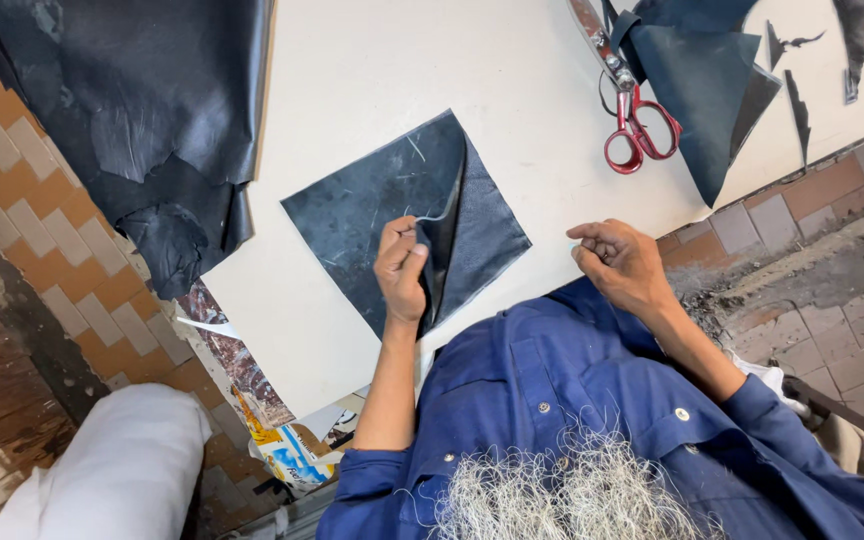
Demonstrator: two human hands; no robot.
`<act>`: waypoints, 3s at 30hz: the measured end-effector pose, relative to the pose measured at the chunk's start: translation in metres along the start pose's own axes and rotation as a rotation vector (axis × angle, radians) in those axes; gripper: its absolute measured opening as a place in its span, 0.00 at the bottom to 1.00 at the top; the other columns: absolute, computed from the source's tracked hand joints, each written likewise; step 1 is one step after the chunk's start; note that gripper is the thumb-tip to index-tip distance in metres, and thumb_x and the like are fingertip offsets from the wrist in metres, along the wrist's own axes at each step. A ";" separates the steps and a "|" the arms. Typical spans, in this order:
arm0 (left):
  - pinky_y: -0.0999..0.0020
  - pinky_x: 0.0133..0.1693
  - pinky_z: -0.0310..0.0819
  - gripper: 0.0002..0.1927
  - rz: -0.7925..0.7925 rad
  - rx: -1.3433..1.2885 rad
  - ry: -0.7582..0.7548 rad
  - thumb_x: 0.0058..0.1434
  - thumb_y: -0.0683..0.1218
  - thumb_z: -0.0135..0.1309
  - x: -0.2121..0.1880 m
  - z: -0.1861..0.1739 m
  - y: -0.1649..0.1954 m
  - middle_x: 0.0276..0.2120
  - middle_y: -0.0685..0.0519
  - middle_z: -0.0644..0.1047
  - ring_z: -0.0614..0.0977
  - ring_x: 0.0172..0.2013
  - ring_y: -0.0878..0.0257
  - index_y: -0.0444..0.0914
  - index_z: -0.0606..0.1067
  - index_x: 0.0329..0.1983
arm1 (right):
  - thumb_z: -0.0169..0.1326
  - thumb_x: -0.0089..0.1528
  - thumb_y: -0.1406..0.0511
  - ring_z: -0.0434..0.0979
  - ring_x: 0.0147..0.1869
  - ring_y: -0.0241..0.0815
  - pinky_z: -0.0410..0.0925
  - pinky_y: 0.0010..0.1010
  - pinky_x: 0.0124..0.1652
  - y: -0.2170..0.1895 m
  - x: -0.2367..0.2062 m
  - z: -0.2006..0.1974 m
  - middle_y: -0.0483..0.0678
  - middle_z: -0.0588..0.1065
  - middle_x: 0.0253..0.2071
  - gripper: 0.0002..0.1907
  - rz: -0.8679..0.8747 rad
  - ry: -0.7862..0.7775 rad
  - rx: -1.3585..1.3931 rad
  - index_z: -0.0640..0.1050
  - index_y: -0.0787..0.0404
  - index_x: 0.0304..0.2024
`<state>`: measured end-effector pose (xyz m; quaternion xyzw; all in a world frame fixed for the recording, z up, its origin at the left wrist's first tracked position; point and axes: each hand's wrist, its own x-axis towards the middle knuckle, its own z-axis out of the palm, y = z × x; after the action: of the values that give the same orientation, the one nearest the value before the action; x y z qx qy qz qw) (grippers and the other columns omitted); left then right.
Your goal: The person cuts a large sheet of black leather into rectangular pieces using red-handled shears on a white worktable. They trim edges, fold and reposition the leather, and briefly handle a black leather boot before resuming cutting.
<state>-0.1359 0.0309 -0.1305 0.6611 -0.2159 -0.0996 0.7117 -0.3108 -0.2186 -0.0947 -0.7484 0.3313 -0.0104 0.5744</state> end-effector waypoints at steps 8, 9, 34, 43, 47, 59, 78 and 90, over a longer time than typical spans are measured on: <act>0.71 0.56 0.65 0.23 -0.258 -0.447 0.189 0.64 0.47 0.42 -0.003 -0.019 -0.020 0.47 0.49 0.78 0.76 0.48 0.63 0.27 0.76 0.54 | 0.58 0.62 0.71 0.67 0.32 0.25 0.64 0.17 0.32 -0.012 0.001 0.000 0.40 0.73 0.33 0.11 -0.028 -0.041 -0.009 0.82 0.67 0.47; 0.71 0.56 0.65 0.23 -0.257 -0.438 0.185 0.64 0.47 0.42 -0.004 -0.019 -0.022 0.47 0.49 0.78 0.76 0.48 0.63 0.27 0.76 0.54 | 0.58 0.62 0.71 0.68 0.32 0.25 0.64 0.17 0.32 -0.014 0.002 0.000 0.40 0.73 0.33 0.11 -0.024 -0.043 -0.017 0.82 0.67 0.47; 0.59 0.52 0.74 0.17 0.182 0.700 -0.084 0.48 0.44 0.70 0.004 0.036 0.018 0.53 0.48 0.76 0.76 0.51 0.50 0.36 0.81 0.41 | 0.55 0.59 0.70 0.77 0.50 0.49 0.74 0.37 0.43 -0.065 0.074 0.050 0.52 0.76 0.47 0.13 -1.049 -0.218 -0.820 0.82 0.60 0.46; 0.55 0.52 0.74 0.17 -0.003 0.896 0.283 0.56 0.48 0.66 -0.002 -0.028 0.052 0.49 0.46 0.74 0.76 0.50 0.50 0.34 0.78 0.43 | 0.57 0.66 0.69 0.78 0.42 0.53 0.71 0.40 0.43 -0.061 0.063 0.007 0.56 0.77 0.40 0.08 -0.605 -0.105 -0.736 0.84 0.61 0.46; 0.51 0.47 0.72 0.35 -0.489 1.224 0.354 0.50 0.59 0.68 -0.007 -0.075 0.080 0.48 0.40 0.68 0.71 0.49 0.45 0.26 0.73 0.46 | 0.41 0.68 0.75 0.82 0.38 0.45 0.77 0.34 0.41 -0.038 0.064 0.018 0.56 0.76 0.37 0.08 0.066 -0.197 0.307 0.72 0.69 0.44; 0.55 0.51 0.79 0.19 -0.606 0.788 0.237 0.62 0.50 0.57 -0.024 -0.068 0.040 0.45 0.43 0.83 0.85 0.48 0.51 0.36 0.75 0.54 | 0.51 0.71 0.78 0.71 0.30 0.31 0.66 0.23 0.33 -0.026 0.074 0.054 0.48 0.74 0.33 0.04 -0.110 -0.359 0.178 0.76 0.70 0.44; 0.65 0.54 0.76 0.23 -0.342 0.350 1.318 0.59 0.38 0.61 -0.320 -0.293 0.179 0.50 0.48 0.79 0.81 0.49 0.59 0.34 0.71 0.57 | 0.56 0.71 0.75 0.71 0.31 0.34 0.66 0.24 0.34 -0.042 0.063 0.071 0.50 0.74 0.31 0.01 -0.130 -0.459 -0.036 0.77 0.68 0.43; 0.61 0.64 0.67 0.42 -0.368 0.241 1.401 0.57 0.39 0.71 -0.330 -0.341 0.099 0.64 0.44 0.68 0.71 0.63 0.55 0.33 0.59 0.70 | 0.59 0.71 0.72 0.72 0.32 0.33 0.67 0.24 0.36 -0.025 0.064 0.035 0.49 0.74 0.32 0.03 -0.113 -0.398 -0.088 0.77 0.68 0.44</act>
<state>-0.2937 0.4886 -0.1019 0.6688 0.3947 0.2530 0.5770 -0.2348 -0.2182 -0.1086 -0.7776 0.1688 0.1199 0.5937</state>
